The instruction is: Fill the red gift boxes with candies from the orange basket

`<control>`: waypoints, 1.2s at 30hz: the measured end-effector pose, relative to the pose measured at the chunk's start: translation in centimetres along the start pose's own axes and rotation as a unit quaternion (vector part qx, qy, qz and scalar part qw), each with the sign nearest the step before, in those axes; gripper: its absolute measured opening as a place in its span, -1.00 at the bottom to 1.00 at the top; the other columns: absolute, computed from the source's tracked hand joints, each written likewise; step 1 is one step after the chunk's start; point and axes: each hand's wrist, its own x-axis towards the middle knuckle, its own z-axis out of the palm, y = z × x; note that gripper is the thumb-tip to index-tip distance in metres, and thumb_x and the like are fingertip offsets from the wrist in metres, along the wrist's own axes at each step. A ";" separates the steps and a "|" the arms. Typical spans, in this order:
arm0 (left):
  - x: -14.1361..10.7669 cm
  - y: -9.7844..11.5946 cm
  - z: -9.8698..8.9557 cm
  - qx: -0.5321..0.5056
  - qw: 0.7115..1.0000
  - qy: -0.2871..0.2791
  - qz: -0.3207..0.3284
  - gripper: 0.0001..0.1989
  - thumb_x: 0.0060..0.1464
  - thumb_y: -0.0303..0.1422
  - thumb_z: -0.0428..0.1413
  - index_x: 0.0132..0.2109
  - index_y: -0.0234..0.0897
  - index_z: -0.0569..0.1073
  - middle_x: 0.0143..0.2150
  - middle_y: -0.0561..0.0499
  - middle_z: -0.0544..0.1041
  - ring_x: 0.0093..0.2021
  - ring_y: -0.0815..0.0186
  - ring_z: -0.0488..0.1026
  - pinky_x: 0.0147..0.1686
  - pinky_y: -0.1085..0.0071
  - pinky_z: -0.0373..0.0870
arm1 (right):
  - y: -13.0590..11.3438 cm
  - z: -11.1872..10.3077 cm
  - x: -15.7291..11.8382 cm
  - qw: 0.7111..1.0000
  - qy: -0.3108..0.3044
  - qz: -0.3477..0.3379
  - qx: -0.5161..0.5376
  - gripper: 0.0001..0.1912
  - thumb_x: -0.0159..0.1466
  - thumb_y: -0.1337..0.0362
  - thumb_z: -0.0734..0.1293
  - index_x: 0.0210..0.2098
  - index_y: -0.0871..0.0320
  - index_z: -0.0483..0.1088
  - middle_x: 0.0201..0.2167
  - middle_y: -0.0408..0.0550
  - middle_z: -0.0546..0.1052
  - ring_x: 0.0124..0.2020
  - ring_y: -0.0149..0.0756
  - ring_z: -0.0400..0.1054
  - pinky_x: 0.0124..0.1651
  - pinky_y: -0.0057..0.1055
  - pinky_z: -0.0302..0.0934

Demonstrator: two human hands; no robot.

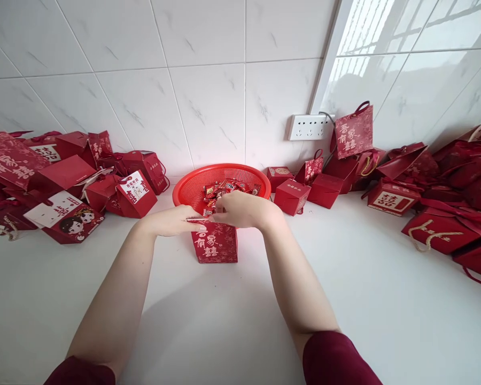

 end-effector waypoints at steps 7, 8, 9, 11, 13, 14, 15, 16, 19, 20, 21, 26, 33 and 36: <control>0.2 -0.2 0.0 -0.008 1.000 -0.026 0.008 -0.73 0.05 -0.25 0.08 -0.51 -0.25 0.22 -0.51 0.10 0.22 -0.51 0.37 0.12 -0.52 0.39 -0.02 | 1.0 0.4 0.6 1.000 0.002 0.005 0.026 -0.74 0.28 0.29 0.22 -0.53 0.12 0.37 -0.55 -0.14 0.39 -0.47 -0.35 0.20 -0.42 -0.36 -0.04; 0.1 -0.1 0.0 -0.011 0.999 -0.027 0.013 -0.74 0.04 -0.26 0.08 -0.51 -0.25 0.23 -0.51 0.09 0.23 -0.51 0.37 0.12 -0.52 0.39 -0.01 | 1.1 0.5 0.6 1.000 0.007 0.005 0.029 -0.77 0.27 0.30 0.23 -0.51 0.12 0.41 -0.53 -0.14 0.41 -0.47 -0.35 0.22 -0.42 -0.36 -0.03; 0.1 -0.1 0.0 -0.014 0.999 -0.026 0.017 -0.75 0.03 -0.26 0.09 -0.50 -0.25 0.24 -0.50 0.09 0.24 -0.51 0.36 0.14 -0.52 0.39 0.00 | 1.2 0.5 0.6 0.999 0.012 0.004 0.031 -0.77 0.27 0.29 0.24 -0.50 0.11 0.43 -0.52 -0.14 0.42 -0.46 -0.35 0.23 -0.42 -0.37 -0.02; 0.0 0.0 -0.1 -0.019 0.999 -0.020 0.021 -0.76 0.02 -0.27 0.09 -0.51 -0.25 0.25 -0.50 0.08 0.25 -0.51 0.36 0.15 -0.52 0.39 0.00 | 1.3 0.5 0.6 0.999 0.011 0.005 0.031 -0.73 0.29 0.23 0.24 -0.52 0.12 0.42 -0.55 -0.14 0.40 -0.49 -0.37 0.21 -0.43 -0.37 -0.01; -0.1 0.0 0.0 -0.022 1.000 -0.017 0.014 -0.75 0.01 -0.27 0.09 -0.52 -0.25 0.24 -0.52 0.08 0.24 -0.52 0.36 0.14 -0.53 0.39 -0.01 | 1.3 0.5 0.5 1.000 -0.005 0.009 0.030 -0.66 0.31 0.16 0.25 -0.55 0.13 0.40 -0.59 -0.14 0.37 -0.52 -0.38 0.19 -0.46 -0.37 -0.02; -0.1 0.0 -0.1 -0.023 1.000 -0.015 0.011 -0.74 0.00 -0.27 0.10 -0.53 -0.25 0.23 -0.52 0.08 0.23 -0.53 0.36 0.13 -0.54 0.39 -0.02 | 1.3 0.5 0.5 0.999 -0.011 0.010 0.032 -0.67 0.30 0.15 0.25 -0.55 0.12 0.42 -0.59 -0.15 0.38 -0.52 -0.38 0.20 -0.47 -0.38 -0.02; -0.1 0.0 -0.1 -0.022 1.000 -0.015 0.010 -0.72 0.00 -0.26 0.11 -0.54 -0.25 0.21 -0.53 0.08 0.23 -0.53 0.36 0.13 -0.54 0.39 -0.03 | 1.2 0.5 0.6 0.999 -0.015 0.009 0.035 -0.70 0.29 0.16 0.27 -0.52 0.11 0.45 -0.57 -0.15 0.41 -0.51 -0.37 0.22 -0.46 -0.39 0.00; -0.2 -0.1 -0.1 -0.021 1.000 -0.018 0.012 -0.71 -0.02 -0.25 0.14 -0.54 -0.24 0.21 -0.53 0.08 0.23 -0.53 0.37 0.13 -0.54 0.39 -0.03 | 1.2 0.5 0.6 0.999 -0.018 0.009 0.040 -0.75 0.27 0.18 0.28 -0.48 0.09 0.49 -0.54 -0.15 0.45 -0.49 -0.37 0.25 -0.45 -0.39 0.02; -0.4 -0.5 -0.3 -0.023 0.999 -0.039 0.027 -0.70 -0.10 -0.20 0.23 -0.49 -0.23 0.27 -0.51 0.10 0.28 -0.52 0.37 0.17 -0.54 0.40 -0.02 | 0.9 0.6 0.9 0.999 -0.018 0.013 0.049 -0.84 0.22 0.27 0.31 -0.39 0.06 0.55 -0.45 -0.15 0.53 -0.44 -0.36 0.32 -0.42 -0.41 0.07; -0.4 -0.7 -0.4 -0.025 0.998 -0.040 0.034 -0.70 -0.11 -0.18 0.25 -0.48 -0.23 0.30 -0.50 0.11 0.30 -0.51 0.37 0.18 -0.54 0.40 -0.02 | 0.7 0.6 1.0 0.999 -0.017 0.014 0.047 -0.84 0.22 0.28 0.31 -0.40 0.07 0.55 -0.45 -0.15 0.53 -0.44 -0.36 0.32 -0.43 -0.41 0.07; -0.4 -0.8 -0.4 -0.028 0.998 -0.035 0.043 -0.71 -0.09 -0.16 0.24 -0.47 -0.23 0.34 -0.49 0.10 0.31 -0.51 0.36 0.19 -0.53 0.40 0.00 | 0.6 0.6 1.1 0.999 -0.015 0.014 0.043 -0.84 0.22 0.30 0.30 -0.42 0.08 0.54 -0.47 -0.15 0.52 -0.45 -0.37 0.30 -0.44 -0.41 0.06; 0.1 -0.9 -0.1 -0.016 0.995 0.029 0.091 -0.73 0.12 -0.22 0.04 -0.48 -0.25 0.36 -0.49 0.10 0.32 -0.49 0.37 0.20 -0.46 0.40 0.04 | 0.3 0.6 1.2 1.000 -0.001 0.004 0.017 -0.81 0.22 0.35 0.28 -0.50 0.12 0.47 -0.53 -0.15 0.43 -0.49 -0.38 0.21 -0.44 -0.39 -0.01; 0.7 -0.6 0.6 -0.043 0.990 0.089 0.104 -0.83 0.06 -0.32 0.12 -0.22 -0.20 0.57 -0.30 0.06 0.57 -0.34 0.31 0.44 -0.37 0.43 0.26 | 0.8 1.2 1.7 0.998 0.020 -0.034 -0.043 -0.78 0.24 0.38 0.23 -0.52 0.13 0.38 -0.53 -0.14 0.40 -0.48 -0.38 0.16 -0.41 -0.38 -0.08; 1.0 -0.2 1.0 -0.048 0.987 0.114 0.101 -0.82 0.08 -0.32 0.12 -0.21 -0.21 0.59 -0.30 0.05 0.60 -0.36 0.32 0.47 -0.40 0.43 0.29 | 0.9 1.4 1.8 0.998 0.022 -0.024 -0.052 -0.79 0.25 0.39 0.22 -0.50 0.13 0.39 -0.54 -0.14 0.40 -0.49 -0.38 0.15 -0.41 -0.37 -0.09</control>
